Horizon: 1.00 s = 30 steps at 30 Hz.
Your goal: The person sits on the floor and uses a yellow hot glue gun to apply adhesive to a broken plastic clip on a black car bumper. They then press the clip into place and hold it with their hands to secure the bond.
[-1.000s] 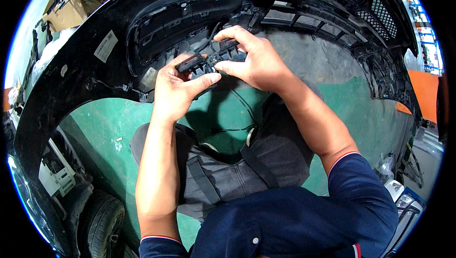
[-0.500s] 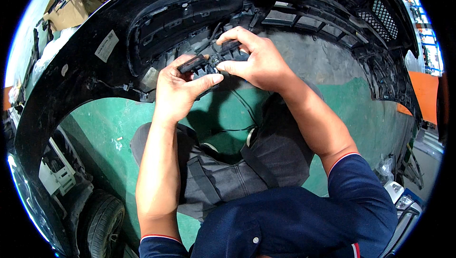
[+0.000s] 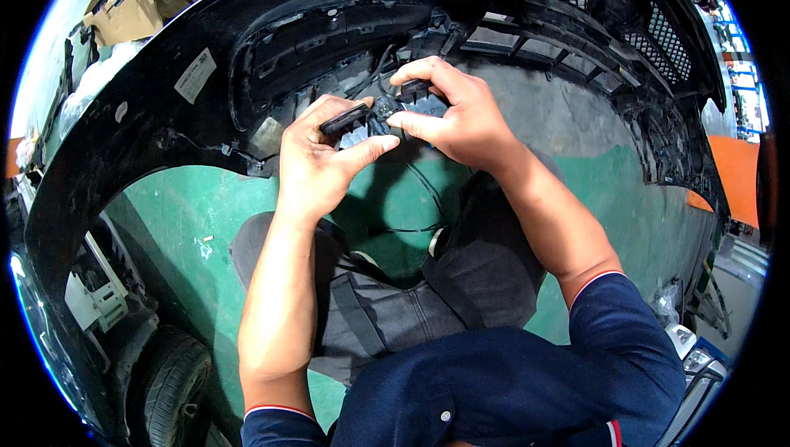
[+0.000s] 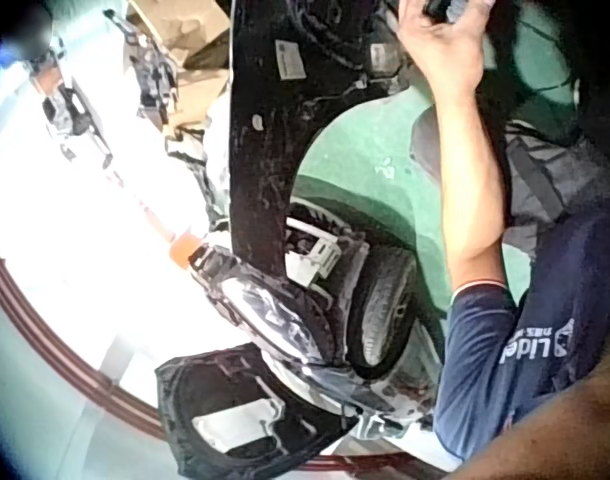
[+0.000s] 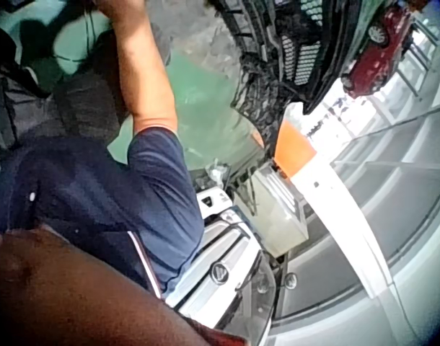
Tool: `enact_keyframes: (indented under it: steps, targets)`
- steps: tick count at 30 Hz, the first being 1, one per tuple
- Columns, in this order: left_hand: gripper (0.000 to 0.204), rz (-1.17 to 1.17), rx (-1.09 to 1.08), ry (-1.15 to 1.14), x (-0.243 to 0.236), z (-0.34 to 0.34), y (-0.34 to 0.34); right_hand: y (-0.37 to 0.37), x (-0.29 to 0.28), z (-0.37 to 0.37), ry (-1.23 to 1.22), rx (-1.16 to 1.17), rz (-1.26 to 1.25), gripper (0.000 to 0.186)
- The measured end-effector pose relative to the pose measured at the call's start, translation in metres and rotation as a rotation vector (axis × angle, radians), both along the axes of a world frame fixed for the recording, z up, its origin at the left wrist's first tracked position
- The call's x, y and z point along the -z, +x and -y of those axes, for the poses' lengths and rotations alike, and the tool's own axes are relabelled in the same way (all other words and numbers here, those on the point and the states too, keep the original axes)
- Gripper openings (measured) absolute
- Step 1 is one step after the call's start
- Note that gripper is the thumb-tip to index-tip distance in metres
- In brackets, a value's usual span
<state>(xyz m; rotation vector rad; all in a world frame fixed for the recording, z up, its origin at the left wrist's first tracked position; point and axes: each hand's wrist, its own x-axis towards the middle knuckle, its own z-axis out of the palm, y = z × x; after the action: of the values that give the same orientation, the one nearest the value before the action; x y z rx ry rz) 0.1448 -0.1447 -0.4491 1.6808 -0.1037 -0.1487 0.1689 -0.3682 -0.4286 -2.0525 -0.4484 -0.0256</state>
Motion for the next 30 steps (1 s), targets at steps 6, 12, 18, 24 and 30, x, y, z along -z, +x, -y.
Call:
enact_keyframes:
  steps: [6, 12, 18, 24, 30]
  targets:
    - [0.044, 0.099, 0.017, 0.051, -0.003, 0.0, -0.003, 0.0, 0.003, 0.003, -0.019, -0.031, 0.09, 0.04]
    - [0.045, 0.187, 0.007, 0.116, -0.009, 0.0, -0.003, -0.002, -0.002, 0.002, 0.001, -0.032, 0.082, 0.037]
    - [0.046, 0.253, -0.031, 0.073, -0.003, 0.001, -0.006, -0.004, 0.001, 0.003, -0.006, -0.032, 0.183, 0.034]
    - [0.044, 0.327, -0.033, 0.079, -0.004, 0.001, -0.008, -0.004, 0.01, 0.003, 0.059, -0.044, 0.289, 0.03]
    - [0.041, 0.432, -0.043, 0.118, -0.008, 0.002, -0.01, -0.003, 0.007, 0.004, 0.062, -0.072, 0.366, 0.033]
